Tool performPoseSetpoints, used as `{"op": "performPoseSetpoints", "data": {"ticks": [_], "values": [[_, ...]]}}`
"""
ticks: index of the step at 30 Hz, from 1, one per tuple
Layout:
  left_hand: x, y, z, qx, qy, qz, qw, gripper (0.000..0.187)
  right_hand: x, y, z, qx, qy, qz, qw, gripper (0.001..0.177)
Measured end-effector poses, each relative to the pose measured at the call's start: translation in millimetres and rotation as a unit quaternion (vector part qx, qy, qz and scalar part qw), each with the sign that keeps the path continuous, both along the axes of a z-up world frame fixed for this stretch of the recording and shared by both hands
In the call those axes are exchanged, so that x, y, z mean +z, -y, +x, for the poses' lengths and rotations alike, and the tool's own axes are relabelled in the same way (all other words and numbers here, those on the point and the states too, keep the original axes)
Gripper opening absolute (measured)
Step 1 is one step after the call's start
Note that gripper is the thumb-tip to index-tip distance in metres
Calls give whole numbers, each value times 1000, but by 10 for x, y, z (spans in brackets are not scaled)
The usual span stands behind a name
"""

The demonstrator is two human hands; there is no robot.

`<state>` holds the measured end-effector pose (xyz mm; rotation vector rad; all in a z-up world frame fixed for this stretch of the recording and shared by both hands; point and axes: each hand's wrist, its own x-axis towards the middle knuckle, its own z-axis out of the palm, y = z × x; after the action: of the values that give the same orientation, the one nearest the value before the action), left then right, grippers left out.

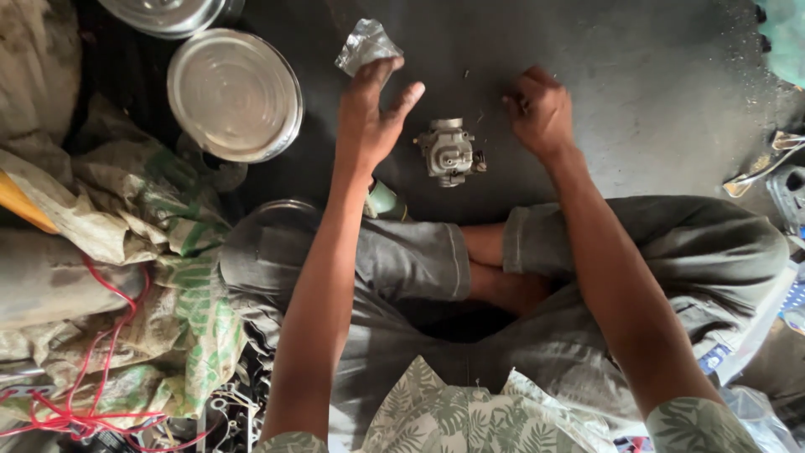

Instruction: Disassembling and inspecting a motorcycle carburetor while sitting on a workshop floor.

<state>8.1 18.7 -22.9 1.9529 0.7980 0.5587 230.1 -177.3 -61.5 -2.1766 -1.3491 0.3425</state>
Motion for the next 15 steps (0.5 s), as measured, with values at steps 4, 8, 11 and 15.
{"op": "performPoseSetpoints", "data": {"ticks": [4, 8, 11, 15], "values": [[-13, 43, -5, 6, 4, 11, 1000, 46, -36, -65, -29, 38, 42, 47, 997, 17], [-25, 26, 1, 4, -14, -14, 1000, 46, -99, -107, -52, 17, 29, 25, 999, 18], [-26, 35, 20, -3, -25, -41, 999, 47, -126, -104, -49, 0, 49, 22, 999, 17], [-88, 50, 14, -7, 3, -62, 998, 48, -133, -124, -39, -35, 1, 47, 998, 12]]}}
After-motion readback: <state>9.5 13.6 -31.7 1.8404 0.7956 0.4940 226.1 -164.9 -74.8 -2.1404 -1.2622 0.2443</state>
